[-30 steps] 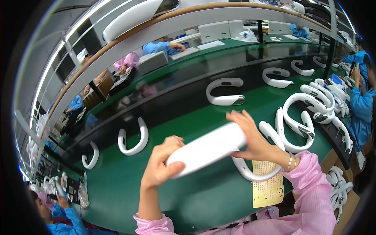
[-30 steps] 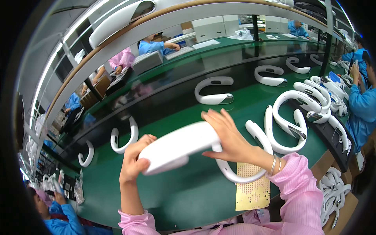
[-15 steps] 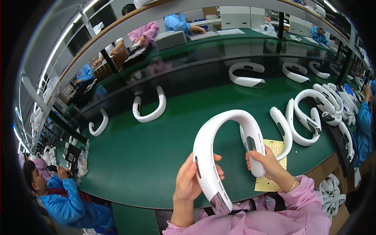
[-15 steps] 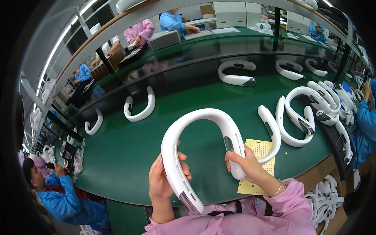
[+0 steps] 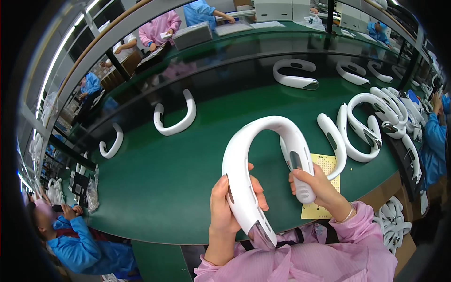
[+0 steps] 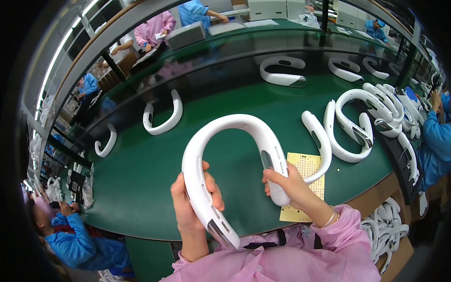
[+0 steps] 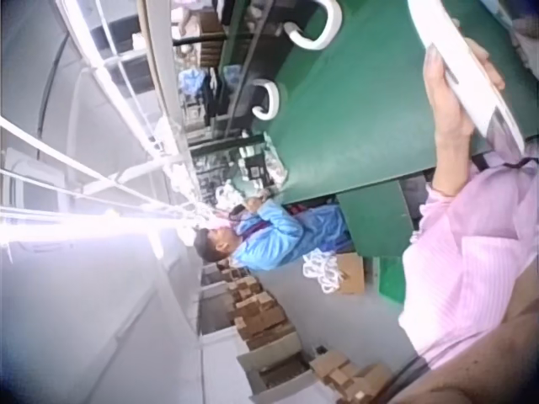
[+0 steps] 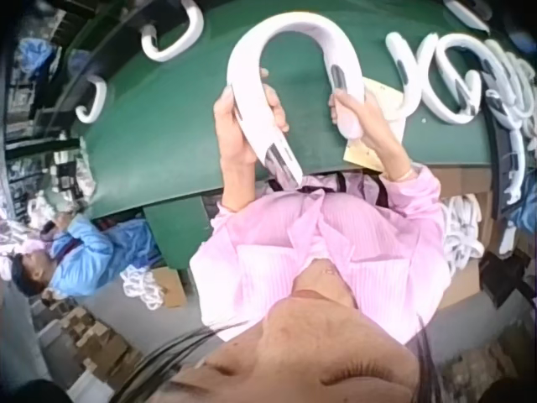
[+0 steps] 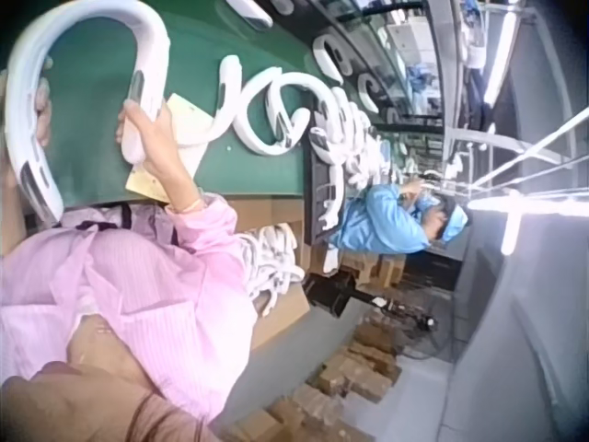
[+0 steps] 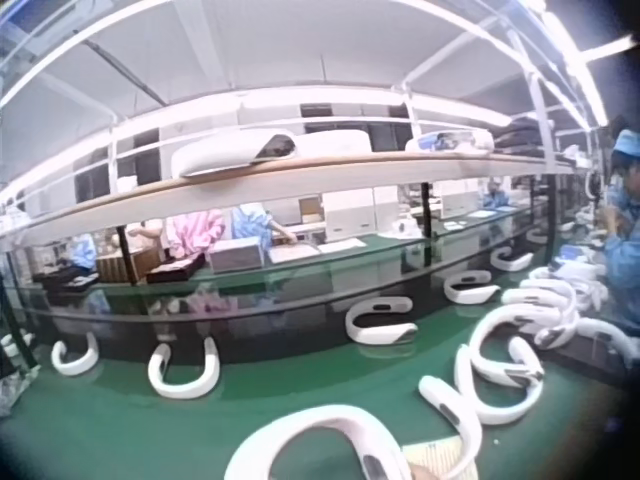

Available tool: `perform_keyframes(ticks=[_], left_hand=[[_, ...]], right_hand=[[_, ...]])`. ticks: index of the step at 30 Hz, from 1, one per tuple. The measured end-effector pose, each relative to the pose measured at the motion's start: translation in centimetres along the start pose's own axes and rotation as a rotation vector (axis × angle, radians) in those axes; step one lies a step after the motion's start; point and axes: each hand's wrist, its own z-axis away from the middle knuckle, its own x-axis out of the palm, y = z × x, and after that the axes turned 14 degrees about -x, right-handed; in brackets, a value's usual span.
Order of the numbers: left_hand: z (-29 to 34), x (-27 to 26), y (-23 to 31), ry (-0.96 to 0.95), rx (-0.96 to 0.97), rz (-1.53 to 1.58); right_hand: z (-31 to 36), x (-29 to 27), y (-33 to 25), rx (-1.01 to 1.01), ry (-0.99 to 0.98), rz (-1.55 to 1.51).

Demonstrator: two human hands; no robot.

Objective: Inspecting and assembling white plastic neck fans at an industrial assembly line workstation.

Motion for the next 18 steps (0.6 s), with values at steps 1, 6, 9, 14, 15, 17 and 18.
perform_keyframes(ticks=[1,6,9,14,15,17,18], left_hand=[[-0.3,1.0,0.0,0.055,0.004,-0.025],[-0.3,5.4,0.1,0.247,0.058,-0.228],[-0.3,6.1,-0.1,0.271,0.037,-0.33],[-0.4,6.5,-0.4,0.247,0.004,-0.411],[-0.4,6.5,-0.4,0.245,0.003,-0.417],[-0.4,6.3,-0.5,0.241,-0.002,-0.428],[-0.5,6.2,-0.6,0.238,-0.006,-0.433]], right_hand=[[0.0,0.0,0.0,0.014,-0.002,-0.035],[-0.3,0.7,0.2,0.061,-0.036,-0.106],[-0.6,0.4,0.6,0.074,-0.062,-0.084],[-0.9,0.1,1.0,0.107,-0.087,-0.09],[-0.9,0.0,1.1,0.109,-0.091,-0.095],[-1.0,-0.1,1.3,0.113,-0.077,-0.109],[-1.0,-0.1,1.4,0.115,-0.07,-0.116]])
